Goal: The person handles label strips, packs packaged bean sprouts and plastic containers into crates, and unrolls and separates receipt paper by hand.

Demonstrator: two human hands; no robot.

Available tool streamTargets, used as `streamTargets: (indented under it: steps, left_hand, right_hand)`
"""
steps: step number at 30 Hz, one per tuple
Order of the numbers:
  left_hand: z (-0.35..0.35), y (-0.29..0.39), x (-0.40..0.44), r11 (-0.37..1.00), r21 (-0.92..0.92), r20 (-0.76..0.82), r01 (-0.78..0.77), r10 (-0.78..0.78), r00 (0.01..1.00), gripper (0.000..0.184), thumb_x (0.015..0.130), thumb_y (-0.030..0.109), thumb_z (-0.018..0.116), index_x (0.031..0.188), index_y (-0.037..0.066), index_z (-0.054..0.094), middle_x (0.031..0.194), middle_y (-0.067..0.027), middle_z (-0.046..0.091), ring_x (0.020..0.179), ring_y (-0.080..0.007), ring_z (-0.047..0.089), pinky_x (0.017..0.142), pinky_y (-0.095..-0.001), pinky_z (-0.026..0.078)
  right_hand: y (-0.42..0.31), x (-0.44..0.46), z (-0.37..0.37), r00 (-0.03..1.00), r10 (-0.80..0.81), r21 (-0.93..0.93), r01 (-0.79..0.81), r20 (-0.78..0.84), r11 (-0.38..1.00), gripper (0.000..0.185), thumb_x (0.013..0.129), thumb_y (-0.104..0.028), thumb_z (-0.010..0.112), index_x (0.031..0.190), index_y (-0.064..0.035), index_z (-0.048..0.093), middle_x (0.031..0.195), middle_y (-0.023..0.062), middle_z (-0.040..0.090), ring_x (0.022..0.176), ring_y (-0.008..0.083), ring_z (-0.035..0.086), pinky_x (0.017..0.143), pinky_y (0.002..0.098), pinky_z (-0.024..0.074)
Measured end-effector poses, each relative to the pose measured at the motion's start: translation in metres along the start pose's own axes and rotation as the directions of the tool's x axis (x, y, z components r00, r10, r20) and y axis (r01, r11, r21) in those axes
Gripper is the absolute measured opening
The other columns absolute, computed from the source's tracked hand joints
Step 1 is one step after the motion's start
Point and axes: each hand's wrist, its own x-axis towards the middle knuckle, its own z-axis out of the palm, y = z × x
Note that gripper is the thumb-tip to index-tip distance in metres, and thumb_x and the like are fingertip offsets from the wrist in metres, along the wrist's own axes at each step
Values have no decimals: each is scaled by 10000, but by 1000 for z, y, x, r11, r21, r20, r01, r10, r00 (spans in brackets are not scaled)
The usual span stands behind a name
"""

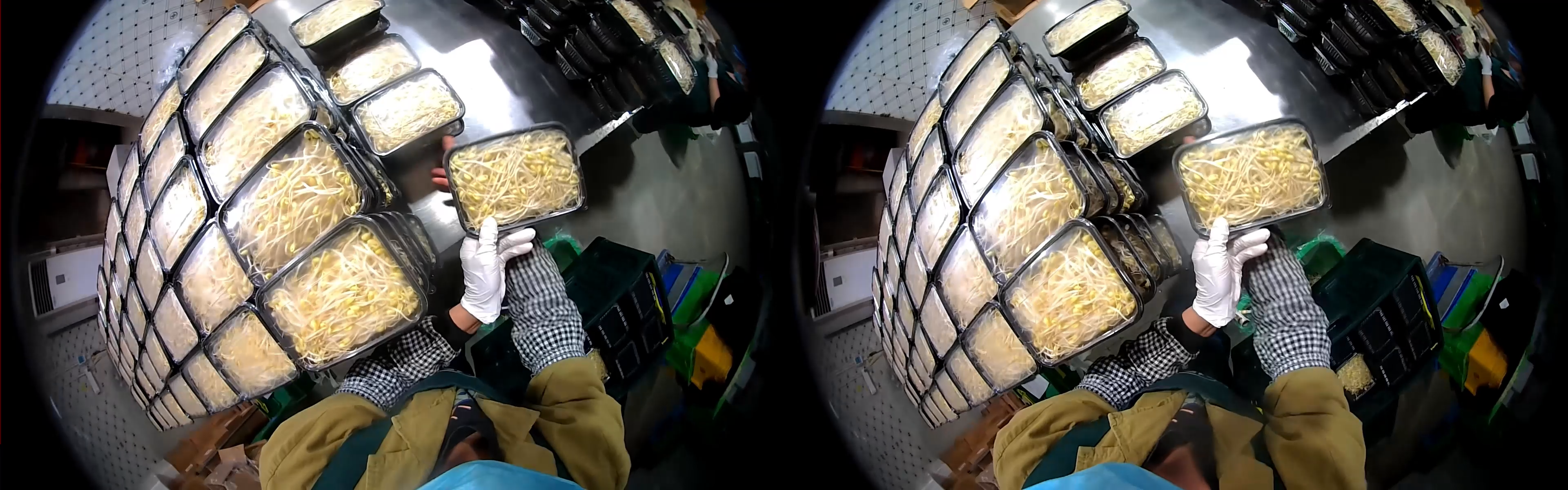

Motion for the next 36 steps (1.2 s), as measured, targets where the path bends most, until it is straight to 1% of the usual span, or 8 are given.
streamTargets:
  steps: [5,8,13,19,23,25,32,36]
  left_hand:
    - [-34,-26,11,996,-20,-120,91,-93,988,352,1005,261,389,1102,-65,479,973,-162,628,803,-259,679,677,-333,575]
    - [-65,-46,32,999,19,-209,36,-32,977,374,1003,284,373,1168,-42,455,1023,-166,615,868,-270,657,734,-354,572]
    - [-119,-34,90,984,106,-261,-143,166,951,440,965,361,392,1278,52,421,1194,-178,520,1092,-311,548,910,-451,495]
    - [-156,15,142,942,53,-349,-331,328,878,563,959,244,349,1256,-230,288,1172,-381,490,1096,-481,520,987,-491,467]
    - [-157,9,123,988,62,-194,-143,153,969,602,967,307,397,1392,-58,176,1358,-302,365,1246,-416,405,1035,-471,403]
    - [-149,-5,102,969,242,-102,53,-29,994,570,937,283,491,1366,-22,270,1331,-245,418,1204,-350,467,1007,-432,423]
    - [-47,-128,-114,538,825,387,-175,-310,868,344,951,221,503,1205,-7,466,1005,-141,633,803,-189,641,771,-303,506]
    - [-63,-173,-162,398,903,210,159,-735,645,323,966,211,496,1219,13,470,1025,-111,609,808,-163,624,768,-279,496]
  right_hand:
    - [-26,-26,-77,994,-92,362,64,59,930,528,987,-434,359,1246,6,494,1256,121,540,1148,215,510,973,324,405]
    - [-29,-61,-98,847,-206,-51,208,-489,977,578,967,-509,379,1234,-14,512,1117,98,598,971,168,574,848,308,459]
    - [-23,-152,-68,855,-460,-386,352,-238,853,285,979,-235,468,1125,-15,577,951,60,629,785,105,587,693,250,486]
    - [22,-311,-94,768,-494,-516,251,-409,819,183,931,-130,539,1075,-30,591,880,35,644,703,83,601,615,212,485]
    - [103,-409,-262,182,-645,-670,-189,-742,718,219,914,-166,563,1080,-27,598,888,73,666,746,168,627,665,281,511]
    - [119,-449,-311,-15,-264,-258,-164,-964,952,324,916,-137,553,1208,2,537,974,88,620,777,156,592,655,295,512]
    - [125,-443,-364,111,-308,-289,-726,-945,624,407,901,-262,507,1175,39,497,1134,255,571,1029,421,561,865,504,451]
    - [120,-451,-344,119,-424,-366,-737,-898,568,472,892,-265,540,1248,26,438,1147,245,565,999,420,575,821,480,480]
